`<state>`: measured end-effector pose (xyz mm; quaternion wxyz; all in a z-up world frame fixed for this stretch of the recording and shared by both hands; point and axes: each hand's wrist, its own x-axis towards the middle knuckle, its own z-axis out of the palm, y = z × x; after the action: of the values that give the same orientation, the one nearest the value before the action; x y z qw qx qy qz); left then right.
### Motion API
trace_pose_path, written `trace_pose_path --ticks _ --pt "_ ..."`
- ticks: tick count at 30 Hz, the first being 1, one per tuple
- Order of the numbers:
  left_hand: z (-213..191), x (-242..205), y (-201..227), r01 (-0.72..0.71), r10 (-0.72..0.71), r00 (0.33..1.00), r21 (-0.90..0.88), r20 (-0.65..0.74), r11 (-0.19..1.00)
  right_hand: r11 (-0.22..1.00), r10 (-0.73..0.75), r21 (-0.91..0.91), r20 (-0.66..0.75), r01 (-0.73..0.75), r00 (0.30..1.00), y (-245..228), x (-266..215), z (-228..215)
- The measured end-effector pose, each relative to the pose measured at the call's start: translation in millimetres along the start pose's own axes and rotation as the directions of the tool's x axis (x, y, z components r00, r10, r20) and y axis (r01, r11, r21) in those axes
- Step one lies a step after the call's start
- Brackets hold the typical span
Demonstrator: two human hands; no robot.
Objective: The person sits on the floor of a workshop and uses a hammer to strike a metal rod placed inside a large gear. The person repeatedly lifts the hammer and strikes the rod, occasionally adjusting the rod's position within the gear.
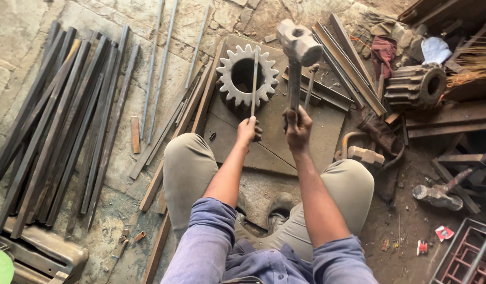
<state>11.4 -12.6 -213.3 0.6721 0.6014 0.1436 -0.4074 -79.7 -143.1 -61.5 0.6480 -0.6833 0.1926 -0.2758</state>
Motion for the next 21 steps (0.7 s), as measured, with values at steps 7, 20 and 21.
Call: trace_pose_path --ticks 7,20,21 --pt "-5 -18 -17 -0.049 0.053 0.998 0.075 -0.046 0.996 0.652 0.350 -0.686 -0.105 -0.322 0.931 45 -4 4" --pt "20 -71 37 -0.051 0.103 0.970 0.229 -0.219 0.972 0.449 0.472 -0.729 -0.298 -0.517 0.830 62 -42 -8" --pt "25 -78 50 -0.066 0.134 0.962 0.275 -0.236 0.959 0.449 0.480 -0.722 -0.302 -0.527 0.824 63 -43 -8"
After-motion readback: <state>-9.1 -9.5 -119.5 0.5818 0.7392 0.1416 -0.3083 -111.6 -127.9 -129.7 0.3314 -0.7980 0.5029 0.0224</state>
